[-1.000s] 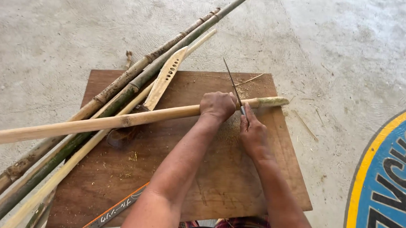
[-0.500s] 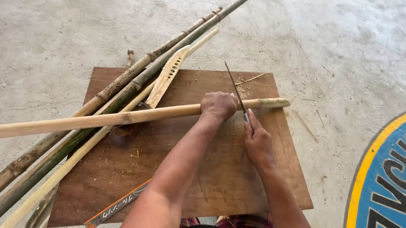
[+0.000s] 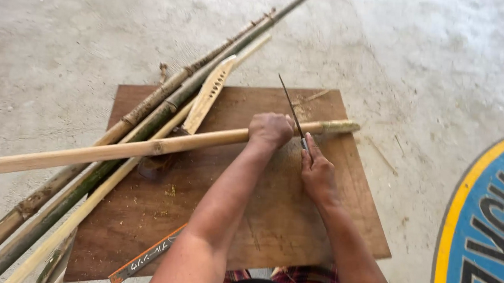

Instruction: The recorder uses a large knife and a small saw to shave and prepare a bamboo pole.

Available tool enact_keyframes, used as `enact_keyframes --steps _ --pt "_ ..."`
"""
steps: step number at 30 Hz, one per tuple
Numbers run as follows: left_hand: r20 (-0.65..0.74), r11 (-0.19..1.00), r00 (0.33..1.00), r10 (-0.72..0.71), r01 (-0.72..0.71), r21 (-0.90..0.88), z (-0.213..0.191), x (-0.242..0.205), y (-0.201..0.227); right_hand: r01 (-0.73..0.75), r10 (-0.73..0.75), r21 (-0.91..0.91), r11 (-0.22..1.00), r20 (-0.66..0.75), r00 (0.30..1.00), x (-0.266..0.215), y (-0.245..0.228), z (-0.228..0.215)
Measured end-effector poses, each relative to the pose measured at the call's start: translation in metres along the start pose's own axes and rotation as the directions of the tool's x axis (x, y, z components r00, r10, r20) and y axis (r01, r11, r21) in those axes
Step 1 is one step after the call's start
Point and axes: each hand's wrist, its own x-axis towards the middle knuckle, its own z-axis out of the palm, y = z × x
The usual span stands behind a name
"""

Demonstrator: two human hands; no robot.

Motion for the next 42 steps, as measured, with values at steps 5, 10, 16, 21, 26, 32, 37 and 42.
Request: enact_keyframes --steps 5,10,16,21,26,32,37,42 --pt "0.113 0.997 0.993 -0.044 0.052 -0.064 0.004 0.008 -0.002 -0.114 0.116 -0.052 0.992 0.031 0.993 -0.013 -0.006 0.002" --pt "0.041 0.997 0.999 -0.013 0.016 -0.079 0.007 0.024 -0.006 -0.063 0.063 -0.088 0.994 -0.009 0.998 -0.061 0.005 -0.012" --pt "0.014 1.000 1.000 0.015 -0.015 -0.028 0.004 0.007 -0.003 -0.179 0.182 -0.113 0.977 0.020 0.983 0.017 -0.007 0.013" --pt "0.069 0.990 0.993 -0.092 0.099 -0.100 -0.002 -0.001 -0.002 -0.124 0.130 -0.114 0.986 0.045 0.990 -0.022 -0.012 0.000" --pt "0.121 0.996 0.990 -0.069 0.076 -0.054 -0.002 -0.004 -0.001 -0.206 0.213 -0.087 0.975 0.080 0.974 -0.043 -0.010 -0.011" --pt "-0.008 0.999 0.999 0.049 -0.049 0.016 -0.004 -0.008 0.001 -0.303 0.316 -0.112 0.947 0.136 0.939 0.010 -0.029 0.003" --pt "-0.061 1.000 0.998 -0.013 0.013 -0.012 0.024 -0.001 -0.012 -0.174 0.184 -0.099 0.980 0.095 0.978 -0.051 -0.034 -0.019" --pt "-0.592 0.992 0.798 0.112 -0.123 0.023 0.063 -0.002 -0.013 -0.280 0.285 -0.066 0.958 0.102 0.953 -0.067 -0.036 -0.038"
